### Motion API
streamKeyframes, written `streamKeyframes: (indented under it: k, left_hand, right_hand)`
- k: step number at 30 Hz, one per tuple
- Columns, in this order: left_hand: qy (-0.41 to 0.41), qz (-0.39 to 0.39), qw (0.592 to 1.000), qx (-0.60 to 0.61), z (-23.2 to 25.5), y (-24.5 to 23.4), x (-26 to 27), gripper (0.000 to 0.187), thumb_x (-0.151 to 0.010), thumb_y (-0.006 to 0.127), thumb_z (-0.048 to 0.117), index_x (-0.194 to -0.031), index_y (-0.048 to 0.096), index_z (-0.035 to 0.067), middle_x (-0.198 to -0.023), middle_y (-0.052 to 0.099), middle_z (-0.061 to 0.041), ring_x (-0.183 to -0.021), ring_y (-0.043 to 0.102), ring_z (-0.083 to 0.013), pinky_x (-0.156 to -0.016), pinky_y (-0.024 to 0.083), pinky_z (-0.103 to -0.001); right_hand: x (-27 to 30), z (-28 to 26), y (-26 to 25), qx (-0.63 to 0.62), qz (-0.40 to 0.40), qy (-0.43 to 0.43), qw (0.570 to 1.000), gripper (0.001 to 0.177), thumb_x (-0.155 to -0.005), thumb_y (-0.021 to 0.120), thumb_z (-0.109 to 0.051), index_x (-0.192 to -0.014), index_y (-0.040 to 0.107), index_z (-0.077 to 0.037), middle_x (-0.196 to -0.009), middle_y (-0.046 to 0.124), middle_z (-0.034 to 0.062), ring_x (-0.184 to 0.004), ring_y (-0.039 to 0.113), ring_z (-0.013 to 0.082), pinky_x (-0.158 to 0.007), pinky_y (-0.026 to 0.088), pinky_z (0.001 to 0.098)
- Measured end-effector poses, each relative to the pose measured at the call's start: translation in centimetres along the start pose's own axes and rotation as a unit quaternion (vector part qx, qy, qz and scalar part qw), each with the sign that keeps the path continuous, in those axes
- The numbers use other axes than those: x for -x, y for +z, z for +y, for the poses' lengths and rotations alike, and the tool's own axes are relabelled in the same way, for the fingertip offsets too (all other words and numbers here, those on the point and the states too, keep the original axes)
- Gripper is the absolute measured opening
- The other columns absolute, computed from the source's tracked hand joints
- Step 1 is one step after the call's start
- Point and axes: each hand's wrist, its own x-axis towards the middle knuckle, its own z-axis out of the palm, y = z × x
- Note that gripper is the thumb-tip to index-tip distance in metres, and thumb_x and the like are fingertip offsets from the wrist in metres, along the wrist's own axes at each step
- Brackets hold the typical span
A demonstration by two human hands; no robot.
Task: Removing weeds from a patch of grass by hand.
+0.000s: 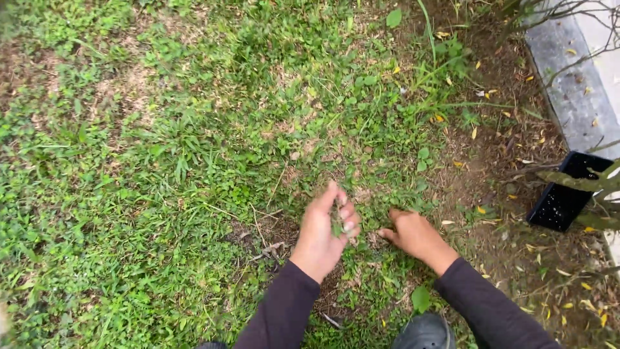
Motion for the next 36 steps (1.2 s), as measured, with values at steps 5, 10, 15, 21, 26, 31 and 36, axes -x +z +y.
streamKeyframes:
  k: [5, 10, 15, 21, 26, 31, 36]
  left_hand:
    - [-0.017, 0.003, 1.000, -0.008, -2.2, 0.8, -1.8, 0.032, -0.114, 0.032, 0.033, -0.094, 0.047, 0.013, -0.068, 0.039, 0.006, -0.056, 0.045, -0.0098, -0.057, 0.041, -0.023]
    - [-0.029, 0.005, 0.999, -0.025, -4.2, 0.1, -3.1, 0.032, -0.114, 0.030, 0.035, -0.097, 0.047, 0.014, -0.069, 0.040, 0.006, -0.056, 0.046, -0.0097, -0.057, 0.043, -0.025]
    - [-0.049, 0.019, 0.997, -0.050, -5.9, -0.2, -3.6, 0.031, -0.113, 0.032, 0.036, -0.096, 0.048, 0.015, -0.068, 0.042, 0.006, -0.056, 0.047, -0.0091, -0.059, 0.044, -0.025]
    - [-0.050, 0.026, 0.997, -0.050, -6.6, -0.6, -4.0, 0.030, -0.112, 0.034, 0.037, -0.097, 0.047, 0.015, -0.069, 0.040, 0.006, -0.056, 0.046, -0.0094, -0.059, 0.044, -0.026]
    - [-0.055, 0.027, 0.997, -0.052, -7.6, -1.5, -4.3, 0.030, -0.112, 0.035, 0.038, -0.098, 0.047, 0.014, -0.069, 0.041, 0.005, -0.056, 0.047, -0.0094, -0.058, 0.044, -0.026]
    - [-0.055, 0.035, 0.996, -0.060, -7.5, -1.5, -4.5, 0.031, -0.112, 0.034, 0.037, -0.098, 0.048, 0.014, -0.069, 0.041, 0.006, -0.055, 0.047, -0.0095, -0.058, 0.044, -0.026]
    - [-0.055, 0.044, 0.996, -0.060, -8.3, -2.3, -4.9, 0.031, -0.112, 0.035, 0.038, -0.097, 0.048, 0.014, -0.068, 0.042, 0.005, -0.053, 0.047, -0.0094, -0.056, 0.044, -0.025]
  right_hand:
    - [-1.3, 3.4, 2.1, -0.041, 0.005, 0.010, 0.999, 0.032, -0.091, 0.064, -0.019, -0.121, 0.066, -0.006, -0.117, 0.071, 0.0198, -0.110, 0.067, 0.0391, -0.095, 0.055, 0.0512]
    - [0.0, 4.0, -1.0, -0.057, 0.031, 0.036, 0.997, 0.029, -0.093, 0.061, -0.010, -0.120, 0.066, -0.002, -0.108, 0.072, 0.0237, -0.098, 0.074, 0.0342, -0.091, 0.059, 0.0435]
    - [2.7, 0.8, -3.4, -0.103, -0.041, 0.072, 0.991, 0.038, -0.099, 0.060, -0.023, -0.125, 0.061, 0.004, -0.103, 0.072, 0.0265, -0.072, 0.075, 0.0242, -0.082, 0.063, 0.0405]
    - [-0.8, 3.5, 0.7, -0.039, -0.062, 0.045, 0.996, 0.030, -0.097, 0.060, -0.011, -0.121, 0.063, 0.006, -0.099, 0.071, 0.0243, -0.079, 0.075, 0.0256, -0.078, 0.063, 0.0373]
    - [3.8, 0.8, -6.1, -0.124, -0.025, 0.077, 0.989, 0.036, -0.097, 0.058, -0.008, -0.131, 0.059, 0.003, -0.106, 0.071, 0.0263, -0.080, 0.075, 0.0236, -0.085, 0.062, 0.0393]
    - [2.6, 0.8, -6.6, -0.125, 0.039, 0.063, 0.989, 0.038, -0.096, 0.059, -0.007, -0.133, 0.058, 0.002, -0.110, 0.071, 0.0253, -0.099, 0.074, 0.0305, -0.097, 0.054, 0.0475]
    - [-2.2, 2.7, -0.1, -0.017, 0.073, 0.010, 0.997, 0.036, -0.095, 0.061, -0.019, -0.125, 0.063, 0.001, -0.110, 0.069, 0.0267, -0.104, 0.070, 0.0359, -0.092, 0.058, 0.0491]
